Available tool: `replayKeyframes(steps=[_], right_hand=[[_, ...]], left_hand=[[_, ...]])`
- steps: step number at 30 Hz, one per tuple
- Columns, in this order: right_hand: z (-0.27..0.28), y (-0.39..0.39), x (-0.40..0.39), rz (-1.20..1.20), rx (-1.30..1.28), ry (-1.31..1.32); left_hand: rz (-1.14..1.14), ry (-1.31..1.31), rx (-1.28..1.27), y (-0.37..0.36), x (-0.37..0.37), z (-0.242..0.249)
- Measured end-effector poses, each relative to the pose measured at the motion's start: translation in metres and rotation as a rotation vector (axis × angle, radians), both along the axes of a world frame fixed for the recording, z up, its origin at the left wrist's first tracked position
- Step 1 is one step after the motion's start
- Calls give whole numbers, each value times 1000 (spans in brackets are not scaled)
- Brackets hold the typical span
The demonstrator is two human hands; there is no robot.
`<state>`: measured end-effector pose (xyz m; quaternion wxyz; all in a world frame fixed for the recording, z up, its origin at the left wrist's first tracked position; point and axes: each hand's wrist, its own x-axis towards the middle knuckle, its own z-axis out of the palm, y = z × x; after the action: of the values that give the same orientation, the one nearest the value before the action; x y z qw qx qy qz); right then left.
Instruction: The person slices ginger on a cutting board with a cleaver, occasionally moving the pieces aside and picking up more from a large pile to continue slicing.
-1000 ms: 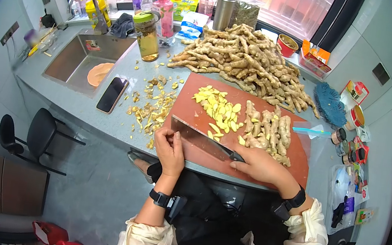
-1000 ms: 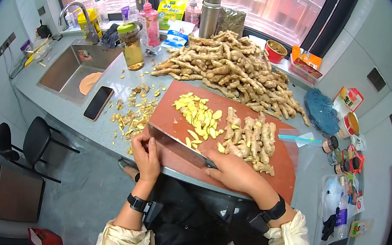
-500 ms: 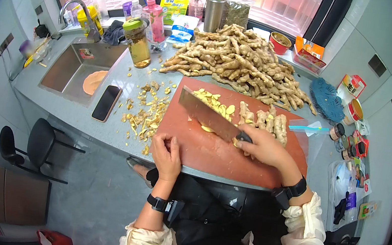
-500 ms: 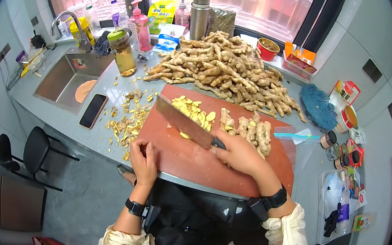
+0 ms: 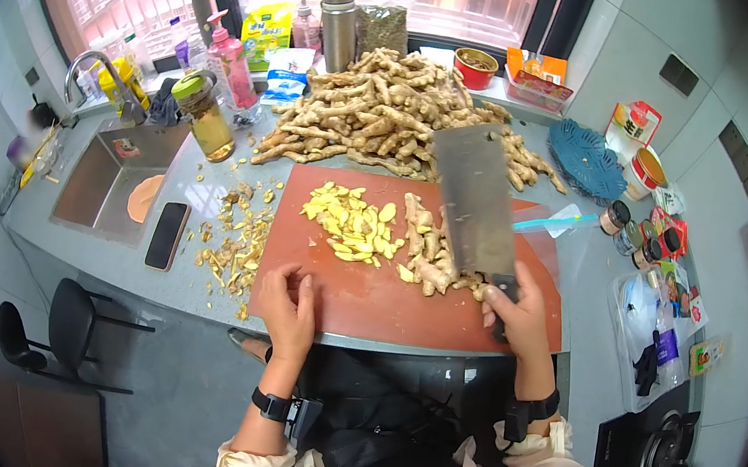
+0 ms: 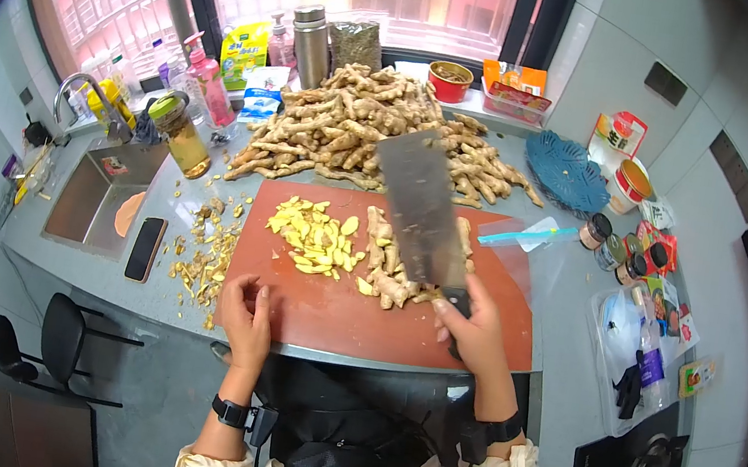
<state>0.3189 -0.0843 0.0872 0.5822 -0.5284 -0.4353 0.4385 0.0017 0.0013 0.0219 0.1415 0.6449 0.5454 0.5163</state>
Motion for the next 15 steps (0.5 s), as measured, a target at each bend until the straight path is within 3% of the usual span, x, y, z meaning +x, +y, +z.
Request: replayKeyframes(steps=[7, 11, 15], right_hand=[[-22, -14, 19, -257, 150, 190], [-48, -17, 21, -262, 149, 262], [-61, -20, 21, -213, 115, 249]], left_hand=[[-388, 294, -36, 37, 60, 53], [-511, 442, -135, 75, 95, 52], [-513, 549, -35, 108, 118, 29]])
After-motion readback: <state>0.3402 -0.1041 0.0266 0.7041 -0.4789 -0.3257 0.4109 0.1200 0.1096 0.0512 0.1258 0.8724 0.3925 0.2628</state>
